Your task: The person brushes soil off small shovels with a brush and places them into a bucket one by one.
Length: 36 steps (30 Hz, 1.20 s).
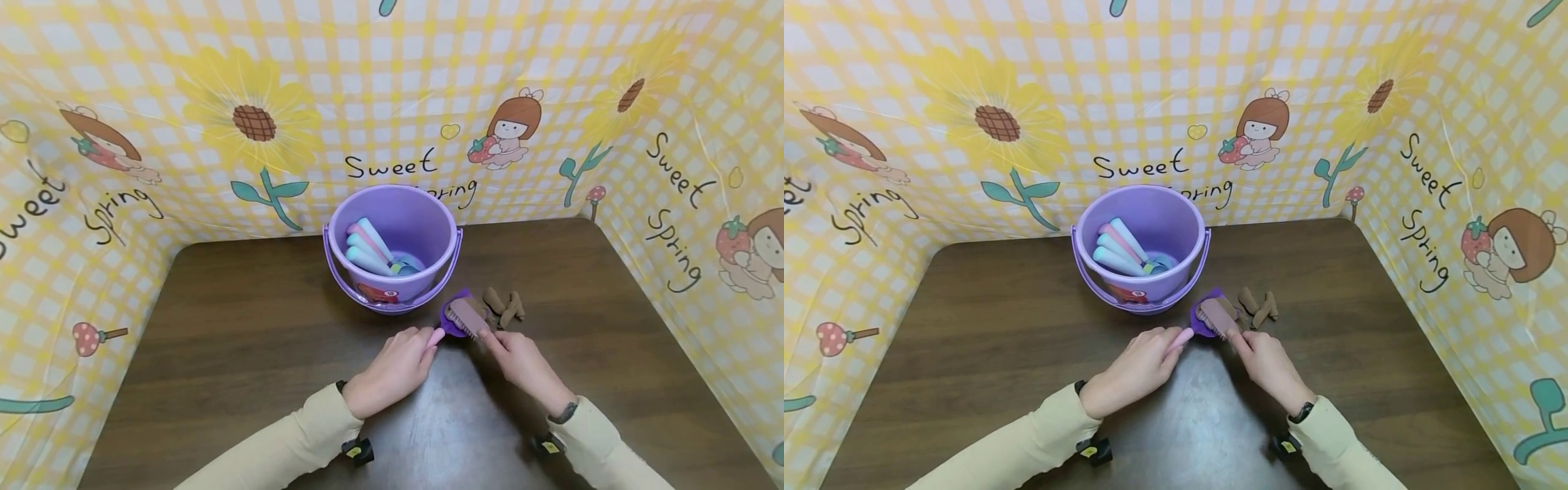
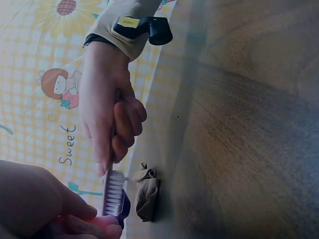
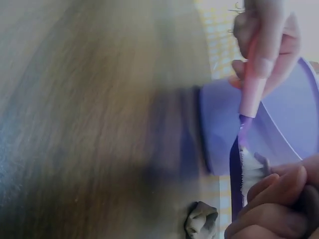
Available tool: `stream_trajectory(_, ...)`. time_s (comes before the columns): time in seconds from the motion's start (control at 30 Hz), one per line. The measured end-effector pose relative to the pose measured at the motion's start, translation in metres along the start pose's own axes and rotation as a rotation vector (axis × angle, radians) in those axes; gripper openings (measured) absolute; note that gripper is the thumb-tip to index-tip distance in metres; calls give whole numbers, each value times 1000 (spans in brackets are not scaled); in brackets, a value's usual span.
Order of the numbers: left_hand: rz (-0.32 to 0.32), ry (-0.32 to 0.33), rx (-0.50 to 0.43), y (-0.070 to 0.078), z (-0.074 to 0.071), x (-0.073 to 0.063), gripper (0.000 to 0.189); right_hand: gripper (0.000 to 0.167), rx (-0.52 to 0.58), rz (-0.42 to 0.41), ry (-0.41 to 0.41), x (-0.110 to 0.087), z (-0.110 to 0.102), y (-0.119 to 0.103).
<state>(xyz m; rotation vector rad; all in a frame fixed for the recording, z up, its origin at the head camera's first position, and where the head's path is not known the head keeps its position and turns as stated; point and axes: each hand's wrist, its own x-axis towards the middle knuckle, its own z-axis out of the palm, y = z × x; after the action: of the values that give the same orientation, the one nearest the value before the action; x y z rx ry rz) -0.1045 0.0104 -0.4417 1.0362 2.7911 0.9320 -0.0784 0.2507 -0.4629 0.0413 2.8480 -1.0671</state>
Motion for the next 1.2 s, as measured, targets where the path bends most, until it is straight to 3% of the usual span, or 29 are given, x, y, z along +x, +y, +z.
stream_trajectory(0.07,0,1,-1,0,0,0,10,48,9,-9,36,0,0,0)
stream_trajectory(0.13,-1,-2,-3,0,-1,1,10,45,-36,-87,90,-2,1,1)
stream_trajectory(0.27,-23,-21,-21,1,-3,2,11,40,-255,-294,194,-6,4,4)
stream_trajectory(0.37,-43,-29,-27,2,-4,2,9,40,-382,-341,246,-8,7,4)
stream_trajectory(0.5,-33,-17,-10,3,-4,1,9,41,-365,-255,239,-7,8,2)
stream_trajectory(0.73,10,20,17,3,-3,0,13,45,-135,-96,110,1,5,0)
stream_trajectory(0.9,-13,0,-4,1,-2,-1,14,50,117,70,-11,6,3,2)
stream_trajectory(0.97,-27,-14,-13,-1,-1,-1,15,52,189,104,-21,6,2,3)
stream_trajectory(1.0,-31,-16,-16,-1,-1,-1,16,51,192,86,-13,6,2,4)
stream_trajectory(1.07,-27,-11,-15,-1,0,-1,16,46,99,-39,29,4,2,5)
stream_trajectory(1.2,-13,0,-2,1,-3,0,15,40,-272,-349,210,-1,5,7)
